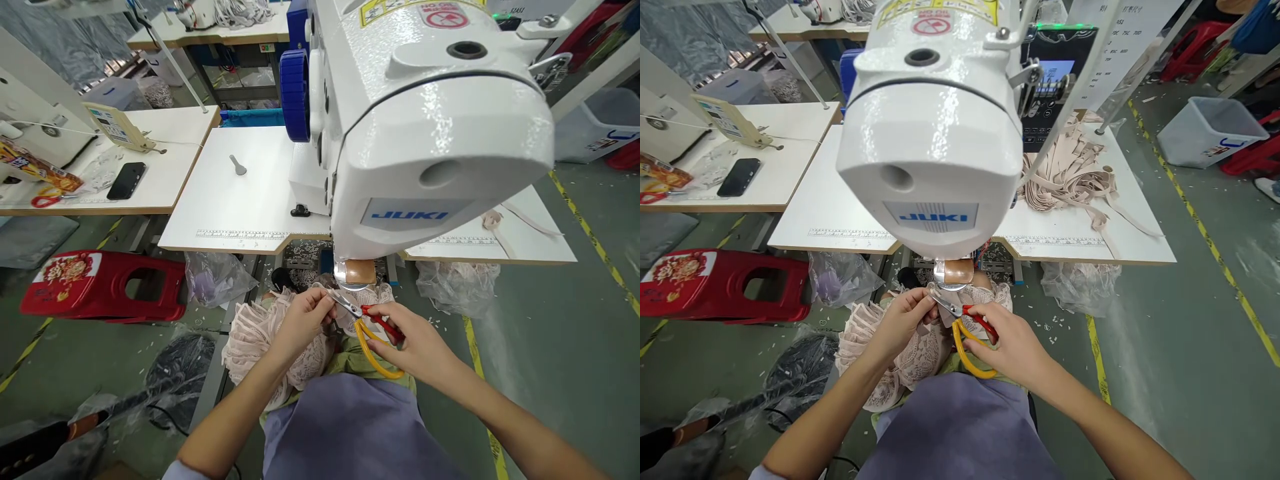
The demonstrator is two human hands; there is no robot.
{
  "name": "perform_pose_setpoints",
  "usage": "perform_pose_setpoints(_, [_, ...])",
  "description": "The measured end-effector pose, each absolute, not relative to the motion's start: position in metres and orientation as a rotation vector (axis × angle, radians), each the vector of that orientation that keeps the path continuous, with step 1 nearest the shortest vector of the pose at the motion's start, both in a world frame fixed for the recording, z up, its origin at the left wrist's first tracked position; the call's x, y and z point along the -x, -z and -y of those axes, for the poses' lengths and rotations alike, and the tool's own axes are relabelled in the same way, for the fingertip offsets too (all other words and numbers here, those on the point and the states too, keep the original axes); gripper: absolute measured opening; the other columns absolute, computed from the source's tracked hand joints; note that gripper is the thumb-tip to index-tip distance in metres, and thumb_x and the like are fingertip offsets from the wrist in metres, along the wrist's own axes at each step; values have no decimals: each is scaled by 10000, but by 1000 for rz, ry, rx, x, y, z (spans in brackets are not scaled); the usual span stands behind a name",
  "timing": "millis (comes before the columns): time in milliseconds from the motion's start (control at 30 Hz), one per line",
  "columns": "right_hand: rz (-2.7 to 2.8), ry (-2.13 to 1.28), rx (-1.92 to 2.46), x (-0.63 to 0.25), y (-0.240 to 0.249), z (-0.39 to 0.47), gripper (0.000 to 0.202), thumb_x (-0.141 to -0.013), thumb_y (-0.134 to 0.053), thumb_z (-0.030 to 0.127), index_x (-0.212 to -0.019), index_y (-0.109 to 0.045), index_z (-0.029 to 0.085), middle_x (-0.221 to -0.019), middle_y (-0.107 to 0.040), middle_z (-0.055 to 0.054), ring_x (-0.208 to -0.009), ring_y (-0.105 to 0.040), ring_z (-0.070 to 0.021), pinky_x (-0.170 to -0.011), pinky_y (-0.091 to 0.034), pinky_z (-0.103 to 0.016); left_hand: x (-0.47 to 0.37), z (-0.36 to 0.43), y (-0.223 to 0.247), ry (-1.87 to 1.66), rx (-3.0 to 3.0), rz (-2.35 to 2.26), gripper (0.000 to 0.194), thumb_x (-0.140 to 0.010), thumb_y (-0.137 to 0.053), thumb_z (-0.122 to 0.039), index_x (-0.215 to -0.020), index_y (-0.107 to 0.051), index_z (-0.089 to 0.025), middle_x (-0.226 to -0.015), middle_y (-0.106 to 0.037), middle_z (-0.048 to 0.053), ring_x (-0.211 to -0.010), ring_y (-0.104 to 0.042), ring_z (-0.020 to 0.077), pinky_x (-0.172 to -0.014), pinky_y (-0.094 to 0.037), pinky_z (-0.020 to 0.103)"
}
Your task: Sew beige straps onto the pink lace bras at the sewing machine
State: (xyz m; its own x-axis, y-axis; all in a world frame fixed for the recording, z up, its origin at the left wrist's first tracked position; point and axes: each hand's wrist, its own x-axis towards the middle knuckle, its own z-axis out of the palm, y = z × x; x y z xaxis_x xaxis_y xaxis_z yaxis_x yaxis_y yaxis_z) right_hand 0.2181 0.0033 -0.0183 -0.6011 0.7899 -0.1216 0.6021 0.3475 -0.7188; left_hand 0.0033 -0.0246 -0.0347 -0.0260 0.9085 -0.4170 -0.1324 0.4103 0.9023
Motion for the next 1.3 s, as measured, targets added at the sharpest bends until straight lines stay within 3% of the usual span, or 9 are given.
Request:
perform_pose_setpoints(300, [2313,-1089,1266,-237,21,1,265,-909,-552,380,-1136,-655,292,-819,-715,-30,-560,-622,-174,-454,-472,-281,-10,28,36,-1136,-726,-1359,366,-801,-659,-455,-597,-527,-182,-557,-488,-42,-534,-395,90,-543,-333,230])
perform_pose_setpoints(500, [2410,-872,1435,-281,21,-43,312,-890,-570,473,-1097,-693,274,-743,-697,-47,-537,-613,-196,-427,-457,-297,-18,27,39,-1217,-575,-1291,406,-760,-631,-546,-631,-467,-198,-506,-402,-69,-480,-319,72,-496,-282,217])
perform_pose_setpoints(667, [2359,-115,1499,-290,12,-93,381,-938,-484,454,-1098,-689,175,-1021,-701,-173,-884,-668,-343,-693,-541,-468,-19,24,33,-1139,-539,-1206,374,-748,-629,-538,-703,-545,-176,-520,-437,-62,-458,-343,63,-451,-268,201])
perform_pose_setpoints(733, [2374,-54,1329,-272,12,-83,370,-946,-497,448,-1112,-665,164,-1038,-695,-174,-958,-657,-334,-777,-541,-474,-18,22,29,-975,-549,-1150,339,-763,-581,-516,-732,-555,-180,-541,-490,-48,-418,-352,61,-406,-247,201])
perform_pose_setpoints(900, [2719,-457,626,-219,32,-34,247,-988,-432,248,-1115,-642,224,-1022,-716,-89,-883,-673,-199,-691,-526,-289,-15,18,17,-572,-709,-1040,208,-747,-557,-389,-694,-563,-187,-561,-623,15,-341,-409,96,-360,-292,235])
perform_pose_setpoints(967, [2666,-548,665,-215,42,-32,279,-990,-379,205,-1001,-658,217,-877,-713,-69,-751,-656,-178,-591,-472,-259,-13,22,17,-587,-847,-1169,200,-790,-547,-378,-746,-587,-188,-601,-640,11,-410,-471,118,-417,-362,243])
perform_pose_setpoints(1067, [2311,-763,1112,-226,49,-44,243,-955,-471,324,-799,-616,206,-642,-613,-26,-571,-562,-154,-507,-383,-250,-15,39,32,-940,-1143,-1641,227,-850,-548,-392,-884,-631,-183,-810,-681,52,-723,-613,179,-672,-496,299])
perform_pose_setpoints(1167, [1580,-1322,1395,-230,48,-46,322,-837,-618,494,-704,-541,210,-552,-504,27,-480,-448,-116,-453,-332,-232,-35,57,60,-1125,-1197,-1620,405,-850,-575,-486,-1107,-627,-177,-876,-673,76,-838,-635,217,-795,-517,371])
perform_pose_setpoints(1300, [734,-1988,1177,-209,37,-22,412,-662,-782,538,-778,-578,199,-645,-593,14,-532,-522,-113,-484,-423,-221,-77,66,87,-1009,-776,-984,759,-833,-457,-743,-1409,-469,-249,-981,-674,103,-921,-687,280,-790,-549,438])
